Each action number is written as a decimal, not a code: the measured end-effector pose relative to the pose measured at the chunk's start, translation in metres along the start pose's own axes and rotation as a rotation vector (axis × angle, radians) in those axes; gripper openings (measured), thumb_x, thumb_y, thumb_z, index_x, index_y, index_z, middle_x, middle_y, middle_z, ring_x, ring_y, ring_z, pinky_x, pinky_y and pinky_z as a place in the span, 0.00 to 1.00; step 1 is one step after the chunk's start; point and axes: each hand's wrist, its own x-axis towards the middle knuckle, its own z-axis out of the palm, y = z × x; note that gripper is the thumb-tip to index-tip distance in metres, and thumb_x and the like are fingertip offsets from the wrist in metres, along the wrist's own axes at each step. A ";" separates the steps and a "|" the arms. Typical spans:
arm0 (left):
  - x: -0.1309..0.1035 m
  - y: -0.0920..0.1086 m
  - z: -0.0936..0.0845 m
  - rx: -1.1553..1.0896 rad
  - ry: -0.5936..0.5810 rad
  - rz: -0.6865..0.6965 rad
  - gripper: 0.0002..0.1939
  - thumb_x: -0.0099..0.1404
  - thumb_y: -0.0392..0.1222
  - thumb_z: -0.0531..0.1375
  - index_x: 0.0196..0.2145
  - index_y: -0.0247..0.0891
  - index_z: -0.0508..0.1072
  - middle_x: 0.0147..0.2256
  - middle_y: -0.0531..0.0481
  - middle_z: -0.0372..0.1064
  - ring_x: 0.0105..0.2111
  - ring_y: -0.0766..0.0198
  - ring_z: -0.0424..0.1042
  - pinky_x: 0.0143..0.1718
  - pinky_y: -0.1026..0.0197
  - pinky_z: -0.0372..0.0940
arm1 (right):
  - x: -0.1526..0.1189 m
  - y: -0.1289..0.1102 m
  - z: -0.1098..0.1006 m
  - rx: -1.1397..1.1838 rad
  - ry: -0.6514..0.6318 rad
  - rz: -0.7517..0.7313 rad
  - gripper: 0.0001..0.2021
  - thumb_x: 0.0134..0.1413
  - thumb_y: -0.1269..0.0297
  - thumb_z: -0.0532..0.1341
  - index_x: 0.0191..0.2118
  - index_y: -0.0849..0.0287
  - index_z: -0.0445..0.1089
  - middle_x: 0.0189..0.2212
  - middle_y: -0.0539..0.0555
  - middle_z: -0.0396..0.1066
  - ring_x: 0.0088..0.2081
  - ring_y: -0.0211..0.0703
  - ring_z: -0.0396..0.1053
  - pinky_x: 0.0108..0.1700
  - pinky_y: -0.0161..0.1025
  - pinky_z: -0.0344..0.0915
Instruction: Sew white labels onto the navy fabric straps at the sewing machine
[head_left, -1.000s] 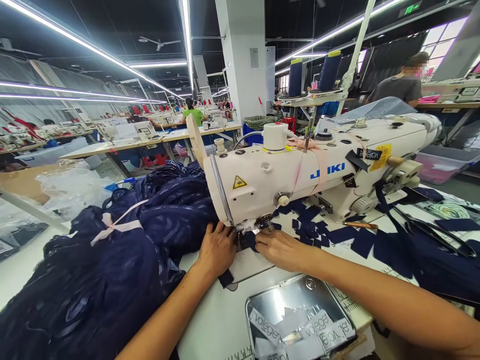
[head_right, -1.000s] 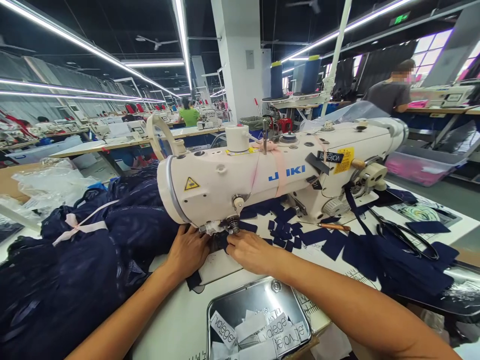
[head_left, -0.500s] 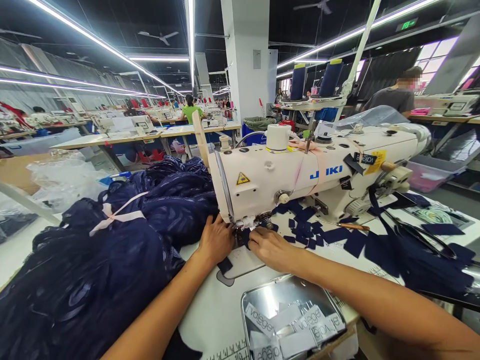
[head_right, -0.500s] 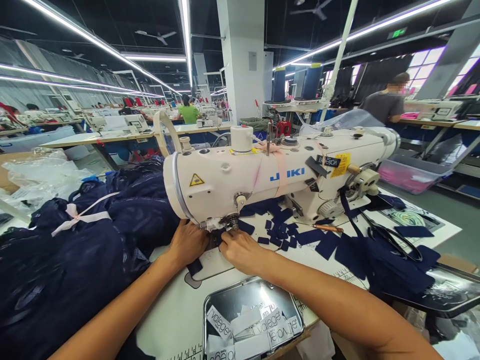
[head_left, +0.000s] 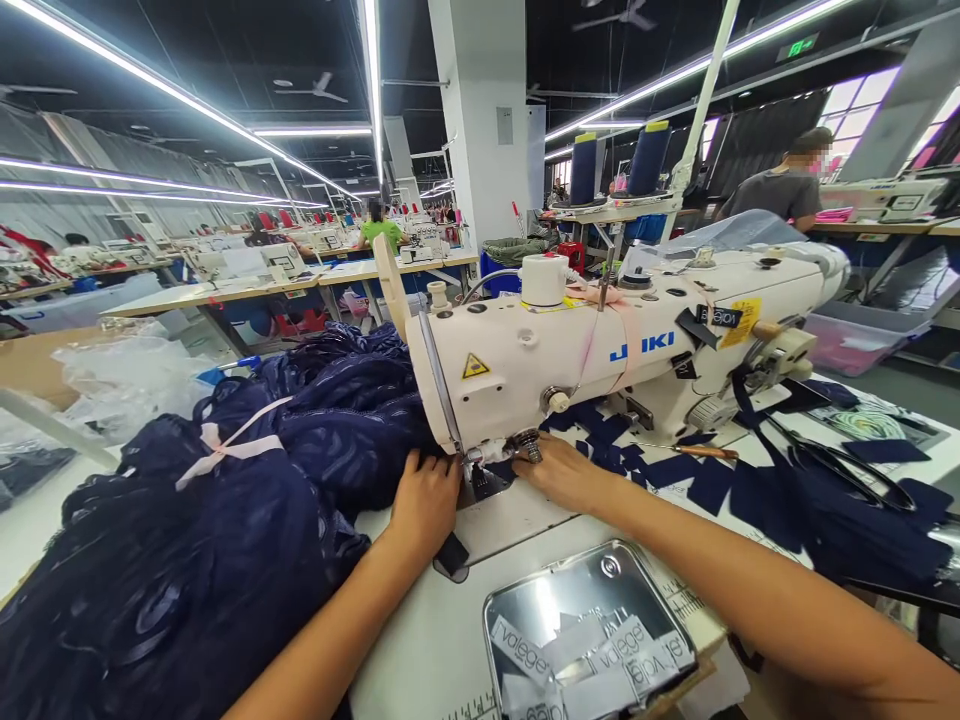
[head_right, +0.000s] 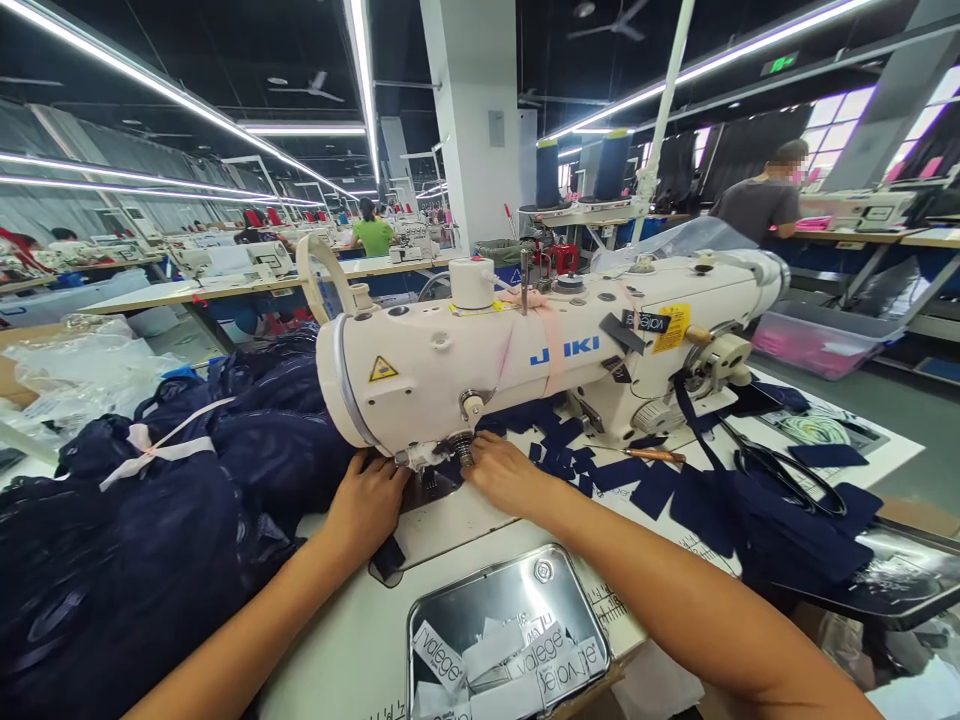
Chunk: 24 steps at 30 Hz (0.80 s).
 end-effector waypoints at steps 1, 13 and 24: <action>-0.007 -0.001 -0.002 0.034 0.011 0.031 0.16 0.55 0.25 0.48 0.36 0.30 0.73 0.31 0.39 0.71 0.37 0.52 0.68 0.47 0.46 0.54 | -0.001 0.005 0.001 -0.002 0.015 0.003 0.09 0.53 0.76 0.52 0.30 0.65 0.68 0.29 0.57 0.67 0.34 0.44 0.63 0.39 0.40 0.58; -0.032 0.012 -0.024 -0.393 -0.037 0.209 0.14 0.59 0.29 0.44 0.26 0.36 0.67 0.25 0.47 0.66 0.27 0.62 0.66 0.30 0.60 0.62 | 0.000 0.007 -0.006 0.016 -0.039 0.031 0.09 0.55 0.68 0.53 0.31 0.65 0.69 0.30 0.58 0.67 0.34 0.45 0.64 0.42 0.42 0.55; -0.017 0.012 0.006 -1.114 -0.007 -0.080 0.12 0.55 0.46 0.53 0.22 0.37 0.70 0.21 0.54 0.61 0.24 0.67 0.62 0.27 0.65 0.59 | -0.025 -0.011 -0.055 0.179 -0.181 0.091 0.08 0.54 0.69 0.55 0.37 0.66 0.68 0.33 0.57 0.66 0.37 0.44 0.62 0.39 0.39 0.55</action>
